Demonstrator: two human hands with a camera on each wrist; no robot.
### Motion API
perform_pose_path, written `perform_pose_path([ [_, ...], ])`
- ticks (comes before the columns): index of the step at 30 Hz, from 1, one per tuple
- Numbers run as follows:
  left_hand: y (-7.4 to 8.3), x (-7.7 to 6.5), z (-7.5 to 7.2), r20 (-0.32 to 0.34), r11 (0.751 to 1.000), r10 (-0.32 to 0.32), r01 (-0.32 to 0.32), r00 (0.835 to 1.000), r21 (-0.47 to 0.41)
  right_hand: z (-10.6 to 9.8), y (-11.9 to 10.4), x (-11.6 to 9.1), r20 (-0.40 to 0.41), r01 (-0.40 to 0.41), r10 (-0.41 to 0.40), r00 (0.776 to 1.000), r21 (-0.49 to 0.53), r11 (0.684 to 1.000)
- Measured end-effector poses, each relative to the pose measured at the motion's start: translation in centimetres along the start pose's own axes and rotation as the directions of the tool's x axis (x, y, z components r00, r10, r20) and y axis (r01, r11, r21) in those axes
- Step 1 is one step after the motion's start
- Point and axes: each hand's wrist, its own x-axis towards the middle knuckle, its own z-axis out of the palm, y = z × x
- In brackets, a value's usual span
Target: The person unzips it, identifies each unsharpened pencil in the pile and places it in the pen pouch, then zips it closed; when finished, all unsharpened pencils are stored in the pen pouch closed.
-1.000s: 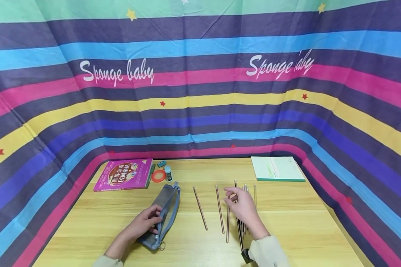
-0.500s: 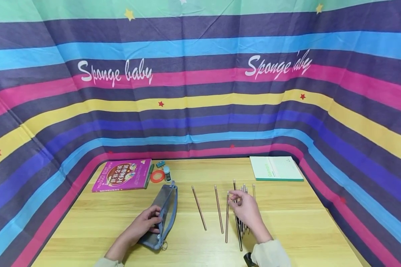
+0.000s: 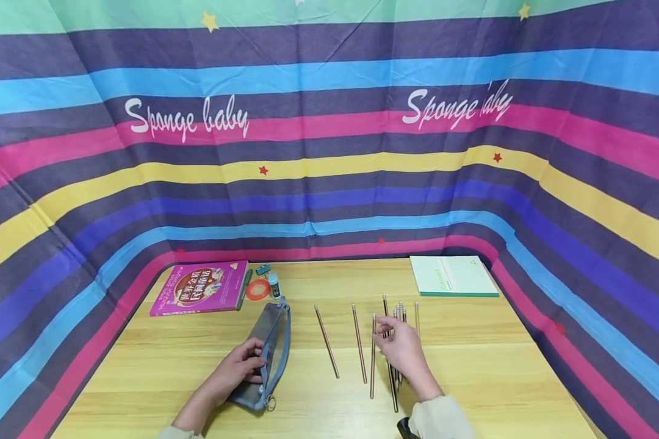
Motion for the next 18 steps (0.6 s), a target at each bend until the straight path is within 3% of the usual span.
perform_pose_path([
  [10,-0.3,0.0,0.3,0.002,1.0,0.001,-0.001,1.0,-0.011,0.9,0.4,0.0,-0.009,-0.016,0.016,1.0,-0.068,0.998],
  [18,-0.4,-0.1,0.1,-0.014,1.0,-0.003,0.003,1.0,-0.007,-2.3,1.1,0.3,-0.049,-0.028,0.025,0.998,-0.064,0.998],
])
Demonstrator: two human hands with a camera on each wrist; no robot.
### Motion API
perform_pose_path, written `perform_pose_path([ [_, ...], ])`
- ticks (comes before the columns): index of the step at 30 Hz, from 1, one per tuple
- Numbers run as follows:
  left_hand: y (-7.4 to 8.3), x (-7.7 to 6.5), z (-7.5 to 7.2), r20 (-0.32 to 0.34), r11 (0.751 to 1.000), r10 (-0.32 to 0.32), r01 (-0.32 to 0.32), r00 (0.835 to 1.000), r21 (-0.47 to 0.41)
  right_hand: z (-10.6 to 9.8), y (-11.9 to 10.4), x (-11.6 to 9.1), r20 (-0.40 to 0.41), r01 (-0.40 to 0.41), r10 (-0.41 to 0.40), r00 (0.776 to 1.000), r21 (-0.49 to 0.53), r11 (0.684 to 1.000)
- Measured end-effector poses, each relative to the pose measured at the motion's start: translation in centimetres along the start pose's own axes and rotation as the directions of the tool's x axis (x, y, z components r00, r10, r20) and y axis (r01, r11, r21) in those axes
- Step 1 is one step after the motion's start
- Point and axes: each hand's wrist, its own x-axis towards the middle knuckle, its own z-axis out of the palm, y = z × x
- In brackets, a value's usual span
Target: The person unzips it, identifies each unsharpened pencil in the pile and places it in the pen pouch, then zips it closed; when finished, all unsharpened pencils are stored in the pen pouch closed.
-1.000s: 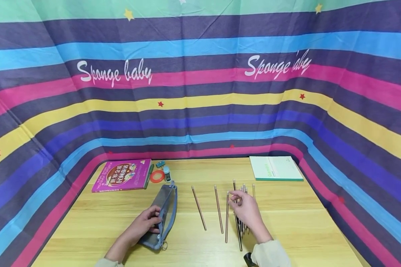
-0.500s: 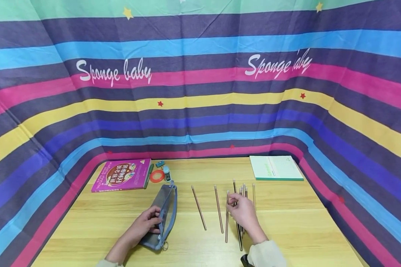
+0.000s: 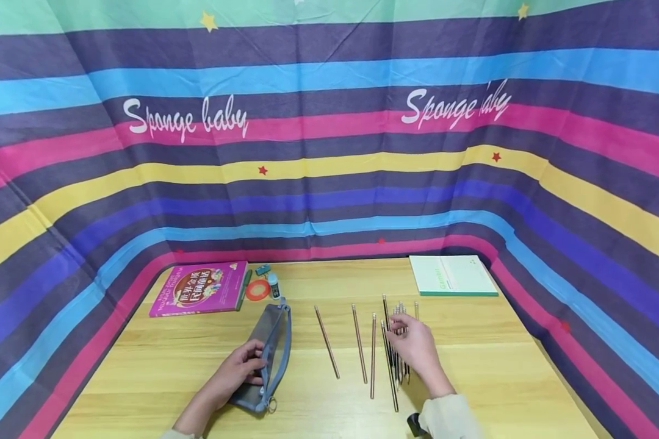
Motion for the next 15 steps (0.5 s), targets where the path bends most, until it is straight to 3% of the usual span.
perform_pose_path([
  [8,0.3,0.1,0.0,-0.005,1.0,-0.003,0.003,1.0,-0.014,-4.3,1.6,0.1,-0.025,-0.068,0.068,0.997,0.015,0.998],
  [15,0.3,0.0,0.3,-0.015,1.0,-0.015,0.015,1.0,-0.008,-5.6,3.0,0.2,-0.046,-0.096,0.096,0.994,-0.004,0.995],
])
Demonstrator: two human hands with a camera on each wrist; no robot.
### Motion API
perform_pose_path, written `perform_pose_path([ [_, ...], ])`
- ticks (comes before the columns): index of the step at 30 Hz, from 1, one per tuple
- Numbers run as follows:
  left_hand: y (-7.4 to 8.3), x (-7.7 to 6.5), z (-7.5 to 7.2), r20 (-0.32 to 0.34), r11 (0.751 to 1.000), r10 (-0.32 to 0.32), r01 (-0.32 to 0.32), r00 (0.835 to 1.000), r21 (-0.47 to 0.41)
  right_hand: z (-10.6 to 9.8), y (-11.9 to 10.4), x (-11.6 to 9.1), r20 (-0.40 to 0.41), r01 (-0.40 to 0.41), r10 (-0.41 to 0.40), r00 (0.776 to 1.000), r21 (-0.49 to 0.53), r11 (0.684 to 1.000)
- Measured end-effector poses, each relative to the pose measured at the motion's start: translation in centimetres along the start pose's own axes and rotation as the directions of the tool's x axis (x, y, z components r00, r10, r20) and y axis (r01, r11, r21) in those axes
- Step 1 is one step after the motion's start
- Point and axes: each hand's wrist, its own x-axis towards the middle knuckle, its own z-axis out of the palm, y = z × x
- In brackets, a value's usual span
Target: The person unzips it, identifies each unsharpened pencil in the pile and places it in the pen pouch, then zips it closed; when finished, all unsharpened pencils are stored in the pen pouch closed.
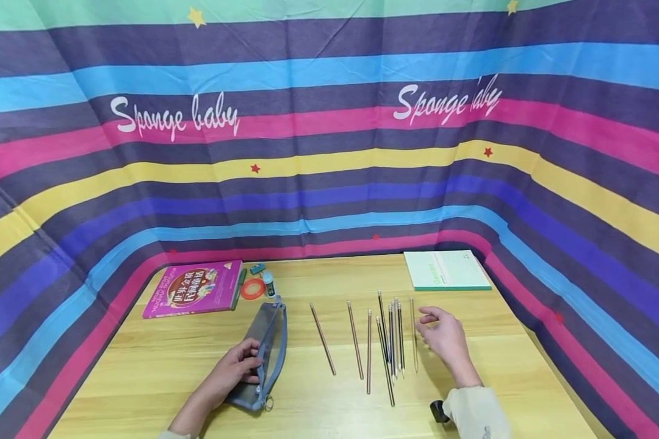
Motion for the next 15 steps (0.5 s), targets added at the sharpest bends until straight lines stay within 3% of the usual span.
perform_pose_path([
  [15,-0.4,0.1,-0.1,-0.002,1.0,-0.011,0.011,1.0,0.007,1.4,1.5,0.7,0.056,-0.017,0.014,0.998,0.048,0.999],
])
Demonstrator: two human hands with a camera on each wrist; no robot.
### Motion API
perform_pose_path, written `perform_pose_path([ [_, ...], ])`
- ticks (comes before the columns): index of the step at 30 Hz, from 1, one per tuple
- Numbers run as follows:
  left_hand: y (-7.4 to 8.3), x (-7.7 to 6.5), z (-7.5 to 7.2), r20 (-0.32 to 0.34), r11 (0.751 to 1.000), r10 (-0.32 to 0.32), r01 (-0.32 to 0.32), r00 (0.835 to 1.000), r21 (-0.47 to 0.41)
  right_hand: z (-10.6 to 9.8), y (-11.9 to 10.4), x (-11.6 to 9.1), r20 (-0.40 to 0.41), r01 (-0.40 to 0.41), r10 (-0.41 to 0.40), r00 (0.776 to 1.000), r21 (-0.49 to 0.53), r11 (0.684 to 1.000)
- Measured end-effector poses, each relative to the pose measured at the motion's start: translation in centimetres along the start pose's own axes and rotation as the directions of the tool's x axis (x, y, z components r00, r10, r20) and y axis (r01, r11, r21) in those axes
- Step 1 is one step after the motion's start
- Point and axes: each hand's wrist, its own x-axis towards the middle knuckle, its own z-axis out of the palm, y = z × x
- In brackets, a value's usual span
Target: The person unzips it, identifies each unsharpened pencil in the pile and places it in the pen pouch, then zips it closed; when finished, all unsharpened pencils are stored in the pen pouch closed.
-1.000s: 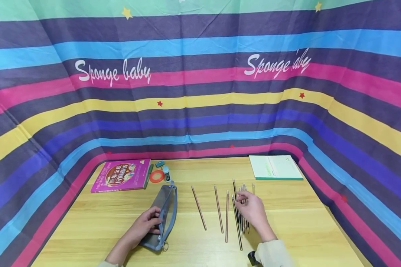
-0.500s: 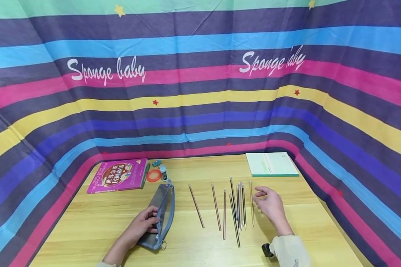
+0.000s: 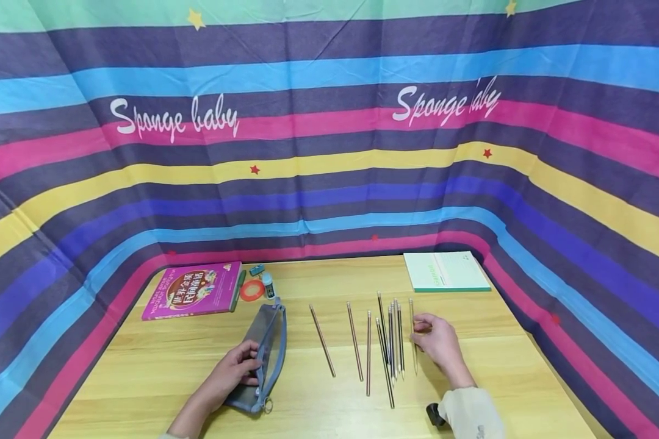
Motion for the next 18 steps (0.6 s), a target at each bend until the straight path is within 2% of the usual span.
perform_pose_path([
  [5,0.0,0.0,0.1,0.0,1.0,0.009,-0.009,1.0,-0.002,0.4,-0.2,0.0,-0.008,0.011,-0.011,1.0,-0.011,1.0],
  [12,0.1,-0.1,0.1,-0.009,1.0,0.003,-0.003,1.0,0.004,1.5,-0.6,0.3,0.015,0.04,-0.041,0.999,0.027,0.999],
  [18,0.1,-0.1,0.1,-0.013,1.0,-0.002,0.002,1.0,0.004,2.0,-0.6,0.6,0.023,0.074,-0.073,0.997,-0.062,0.995],
])
